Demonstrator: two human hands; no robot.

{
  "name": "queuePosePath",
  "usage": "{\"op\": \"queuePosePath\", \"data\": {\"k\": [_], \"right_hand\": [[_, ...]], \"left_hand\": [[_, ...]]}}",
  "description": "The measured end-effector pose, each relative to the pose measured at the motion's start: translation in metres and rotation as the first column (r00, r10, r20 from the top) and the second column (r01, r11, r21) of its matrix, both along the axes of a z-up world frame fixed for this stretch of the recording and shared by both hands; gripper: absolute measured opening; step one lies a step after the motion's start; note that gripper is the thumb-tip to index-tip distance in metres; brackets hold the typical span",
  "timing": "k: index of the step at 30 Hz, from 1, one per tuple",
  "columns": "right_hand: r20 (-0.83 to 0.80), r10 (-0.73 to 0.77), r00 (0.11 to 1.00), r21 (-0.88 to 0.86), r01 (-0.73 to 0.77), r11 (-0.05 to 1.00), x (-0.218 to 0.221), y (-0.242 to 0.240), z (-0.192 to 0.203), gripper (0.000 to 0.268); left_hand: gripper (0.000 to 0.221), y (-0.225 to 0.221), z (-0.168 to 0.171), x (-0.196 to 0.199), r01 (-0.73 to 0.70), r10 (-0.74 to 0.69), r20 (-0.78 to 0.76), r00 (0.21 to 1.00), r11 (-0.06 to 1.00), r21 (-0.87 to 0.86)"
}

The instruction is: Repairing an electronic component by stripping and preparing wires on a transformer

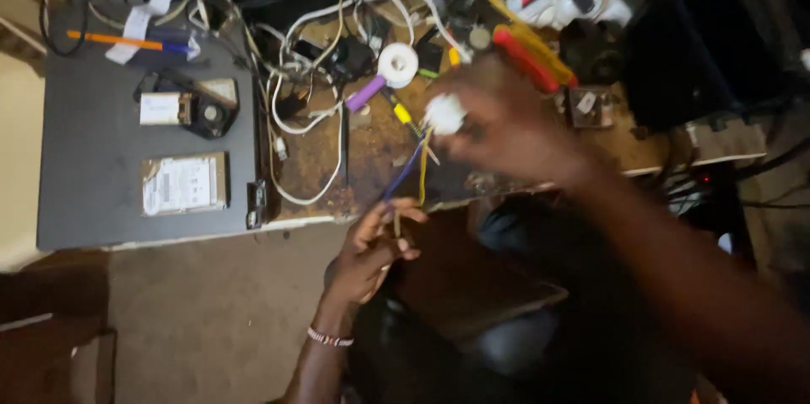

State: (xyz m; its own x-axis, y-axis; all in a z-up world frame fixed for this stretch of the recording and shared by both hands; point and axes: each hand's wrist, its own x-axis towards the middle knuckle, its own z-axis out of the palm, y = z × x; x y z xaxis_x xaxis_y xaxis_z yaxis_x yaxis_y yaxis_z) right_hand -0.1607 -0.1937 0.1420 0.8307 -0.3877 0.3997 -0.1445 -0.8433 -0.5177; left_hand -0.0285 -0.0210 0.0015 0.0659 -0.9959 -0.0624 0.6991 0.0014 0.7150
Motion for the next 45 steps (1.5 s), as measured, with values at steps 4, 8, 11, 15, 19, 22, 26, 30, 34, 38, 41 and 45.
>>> {"op": "queuePosePath", "data": {"k": [4,8,11,15,19,22,26,30,34,38,41,45], "right_hand": [[-0.109,-0.289,0.951,-0.168,0.269,0.949,-0.021,-0.01,0.017,0.047],[0.001,-0.336,0.942,-0.208,0.329,0.921,-0.022,-0.014,0.019,0.041],[-0.006,-0.372,0.928,-0.128,0.368,0.921,-0.021,-0.011,0.021,0.038],[-0.002,-0.396,0.918,0.11,0.394,0.912,-0.02,-0.01,0.02,0.036],[-0.03,-0.423,0.906,0.206,0.42,0.884,-0.019,-0.013,0.015,0.04],[-0.004,-0.443,0.896,0.459,0.395,0.795,-0.02,-0.014,0.012,0.033],[0.151,-0.276,0.949,0.628,0.124,0.768,-0.023,-0.009,0.019,0.039],[0.274,-0.226,0.935,0.866,-0.138,0.48,-0.021,0.002,0.024,0.038],[0.367,-0.224,0.903,0.887,-0.266,0.378,-0.021,0.008,0.026,0.041],[0.393,-0.278,0.877,0.903,-0.31,0.297,-0.021,0.009,0.025,0.043],[0.379,-0.328,0.865,0.915,-0.295,0.277,-0.017,0.012,0.029,0.037],[0.394,-0.302,0.868,0.912,-0.329,0.244,-0.016,0.013,0.029,0.036]], "left_hand": [[0.04,0.008,0.006,0.0,0.155,-0.155,-0.004,0.988,0.988,0.012],[0.057,0.001,0.01,0.007,0.13,-0.134,-0.198,0.971,0.991,-0.032],[0.062,0.003,0.014,0.013,0.059,-0.08,-0.246,0.966,0.994,-0.095],[0.044,0.005,0.006,0.017,0.037,-0.061,-0.215,0.975,0.993,-0.114],[0.038,0.006,0.003,0.017,0.039,-0.059,-0.201,0.978,0.994,-0.104],[0.038,0.007,0.015,0.014,0.113,-0.111,0.034,0.993,0.991,-0.07],[0.032,0.003,0.034,-0.003,0.328,-0.279,0.544,0.791,0.945,0.009],[0.03,0.003,0.032,-0.013,0.382,-0.237,0.644,0.728,0.919,-0.094],[0.031,0.003,0.038,-0.006,0.334,-0.237,0.612,0.755,0.941,-0.048],[0.036,0.003,0.038,-0.003,0.259,-0.163,0.533,0.83,0.96,-0.11],[0.038,0.003,0.039,-0.008,0.267,-0.181,0.486,0.855,0.957,-0.113],[0.041,0.005,0.036,-0.019,0.238,-0.163,0.374,0.913,0.957,-0.163]]}}
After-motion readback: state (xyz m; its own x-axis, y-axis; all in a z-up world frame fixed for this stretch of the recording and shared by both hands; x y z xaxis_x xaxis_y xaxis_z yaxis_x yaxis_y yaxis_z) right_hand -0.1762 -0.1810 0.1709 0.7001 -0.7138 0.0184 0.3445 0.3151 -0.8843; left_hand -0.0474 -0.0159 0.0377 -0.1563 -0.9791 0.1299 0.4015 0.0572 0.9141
